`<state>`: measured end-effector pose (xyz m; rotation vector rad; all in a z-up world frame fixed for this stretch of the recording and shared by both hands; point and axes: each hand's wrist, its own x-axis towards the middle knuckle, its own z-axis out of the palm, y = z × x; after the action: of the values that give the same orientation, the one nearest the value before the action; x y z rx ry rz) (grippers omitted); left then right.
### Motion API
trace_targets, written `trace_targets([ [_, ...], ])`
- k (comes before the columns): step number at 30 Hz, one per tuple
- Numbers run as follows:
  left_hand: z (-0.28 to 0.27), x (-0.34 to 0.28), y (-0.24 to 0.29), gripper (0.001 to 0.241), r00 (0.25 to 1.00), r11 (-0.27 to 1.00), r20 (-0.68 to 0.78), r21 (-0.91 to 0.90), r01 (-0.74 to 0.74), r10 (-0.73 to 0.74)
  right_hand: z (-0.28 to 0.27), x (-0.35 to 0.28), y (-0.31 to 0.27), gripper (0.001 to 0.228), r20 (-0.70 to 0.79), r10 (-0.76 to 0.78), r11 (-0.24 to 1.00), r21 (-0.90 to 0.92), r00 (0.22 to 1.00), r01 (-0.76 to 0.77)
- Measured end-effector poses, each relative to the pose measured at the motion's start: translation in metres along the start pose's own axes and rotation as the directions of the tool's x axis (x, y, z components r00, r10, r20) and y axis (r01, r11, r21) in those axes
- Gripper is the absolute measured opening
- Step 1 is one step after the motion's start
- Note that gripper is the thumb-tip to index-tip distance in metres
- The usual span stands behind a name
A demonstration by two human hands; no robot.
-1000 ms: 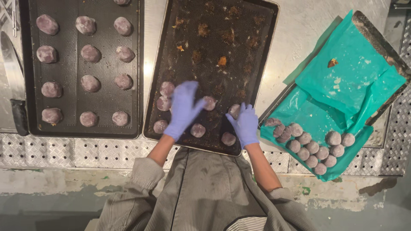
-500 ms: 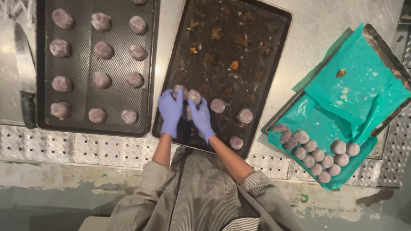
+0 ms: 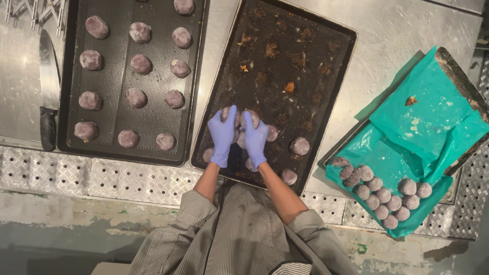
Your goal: The person transfers purple dough balls from a blue tray onto baking sheets, arranging them in rows by hand using gloves.
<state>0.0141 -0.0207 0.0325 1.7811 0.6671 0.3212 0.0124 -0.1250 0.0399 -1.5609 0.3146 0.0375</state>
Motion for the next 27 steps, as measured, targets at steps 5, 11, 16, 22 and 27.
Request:
trace_targets([
  [5, 0.009, 0.011, -0.029, 0.054, 0.892, 0.72, 0.171, -0.537, 0.44, -0.417, 0.002, 0.002, -0.029, 0.04, -0.001, 0.231, 0.931, 0.292, 0.973, -0.22],
  [11, -0.047, 0.011, 0.002, 0.051, 0.858, 0.692, 0.374, -0.514, 0.507, -0.351, -0.066, 0.055, -0.035, 0.062, 0.062, 0.187, 0.982, 0.012, 0.981, -0.188],
  [16, -0.059, 0.016, -0.021, 0.053, 0.782, 0.658, 0.311, -0.423, 0.623, -0.541, -0.126, 0.146, 0.021, 0.061, 0.085, 0.205, 0.935, -0.31, 0.975, -0.17],
  [22, -0.035, 0.023, -0.062, 0.064, 0.85, 0.934, 0.392, 0.08, 0.349, -0.351, -0.125, 0.194, 0.048, 0.063, 0.244, 0.261, 0.872, -0.475, 0.934, -0.119],
  [27, -0.032, 0.046, -0.061, 0.068, 0.873, 0.886, 0.472, 0.448, -0.117, -0.123, -0.119, 0.198, 0.043, 0.07, 0.343, 0.305, 0.82, -0.569, 0.888, -0.062],
])
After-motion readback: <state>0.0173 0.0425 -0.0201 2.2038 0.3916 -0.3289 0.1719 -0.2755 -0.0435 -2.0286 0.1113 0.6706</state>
